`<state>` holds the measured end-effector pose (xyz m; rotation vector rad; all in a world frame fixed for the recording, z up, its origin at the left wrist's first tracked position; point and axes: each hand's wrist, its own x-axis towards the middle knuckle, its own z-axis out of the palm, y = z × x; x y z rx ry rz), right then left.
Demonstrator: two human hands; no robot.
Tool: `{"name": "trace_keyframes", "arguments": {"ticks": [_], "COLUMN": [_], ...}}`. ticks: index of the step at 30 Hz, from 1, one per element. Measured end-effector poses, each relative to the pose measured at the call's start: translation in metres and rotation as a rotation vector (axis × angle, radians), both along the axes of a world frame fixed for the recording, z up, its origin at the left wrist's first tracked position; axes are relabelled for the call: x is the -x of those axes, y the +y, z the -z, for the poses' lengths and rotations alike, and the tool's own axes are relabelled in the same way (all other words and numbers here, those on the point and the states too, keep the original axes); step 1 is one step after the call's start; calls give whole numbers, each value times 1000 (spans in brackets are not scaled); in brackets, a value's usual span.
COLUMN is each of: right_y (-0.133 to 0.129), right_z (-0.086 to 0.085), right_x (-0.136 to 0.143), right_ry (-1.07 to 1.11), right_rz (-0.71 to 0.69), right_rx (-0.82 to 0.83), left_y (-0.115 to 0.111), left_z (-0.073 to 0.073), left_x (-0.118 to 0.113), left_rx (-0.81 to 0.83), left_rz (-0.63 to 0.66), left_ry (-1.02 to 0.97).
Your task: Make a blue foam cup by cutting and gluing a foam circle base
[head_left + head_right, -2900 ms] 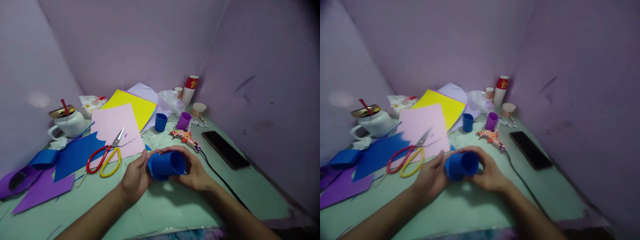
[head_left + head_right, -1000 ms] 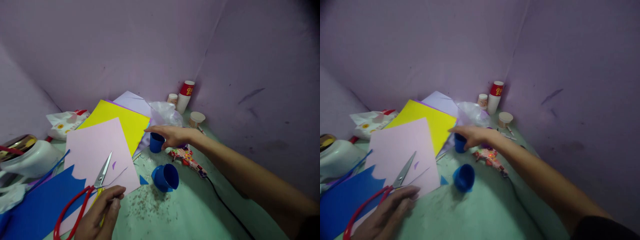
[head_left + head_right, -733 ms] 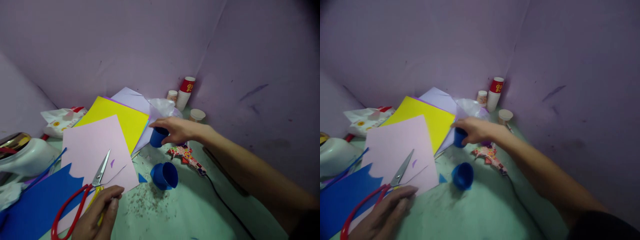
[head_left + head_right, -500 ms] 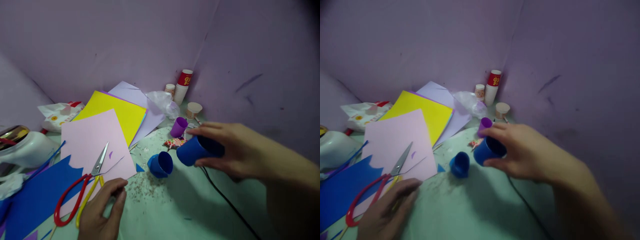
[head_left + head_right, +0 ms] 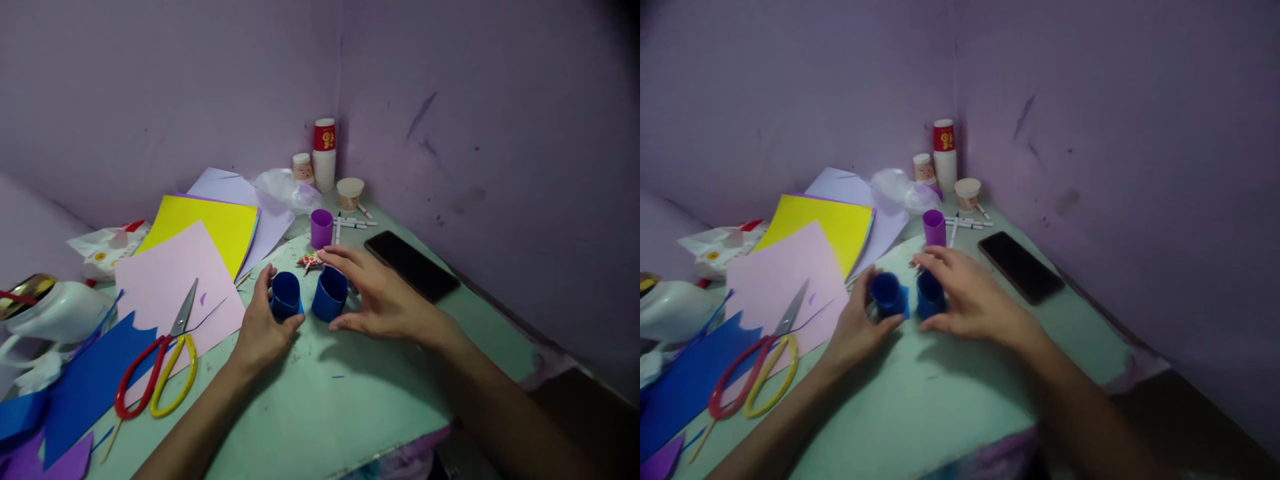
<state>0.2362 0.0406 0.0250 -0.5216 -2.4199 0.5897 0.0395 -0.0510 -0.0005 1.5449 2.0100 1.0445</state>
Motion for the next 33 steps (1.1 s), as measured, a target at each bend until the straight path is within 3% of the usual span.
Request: {"name": "trace_keyframes", "arguments": {"ticks": [3, 5, 8, 12, 15, 19, 27, 31, 33], "right_y": [-4, -9, -17, -27, -32, -42, -46, -47, -50], "right_z": [-4, -6, -7, -4, 1, 9, 15, 18, 18], "right_x": [-3, -5, -4, 3, 13, 24, 26, 26, 27], "right_ry": [226, 367, 568, 693, 600, 309, 340, 331, 245], "right_rz": [56, 89, 81, 4, -21, -77, -17, -113, -129], "right_rx": [-64, -73, 8, 161, 314, 526, 191, 142, 237], "left_y": [5, -4, -31, -70, -84, -88, -92, -91, -91], "left_z": [0, -2, -8, -14, -15, -12, -6, -6, -7], "left_x": [-1, 5, 21, 37, 40, 42, 48, 47, 46], "left_rx": [-21, -40, -50, -27, -138, -180, -107, -121, -156], "left_rz": [-34, -33, 86, 218, 277, 240, 190, 205, 218], "left_ry": [22, -1, -90, -49, -139, -221, -185, -193, -220]}}
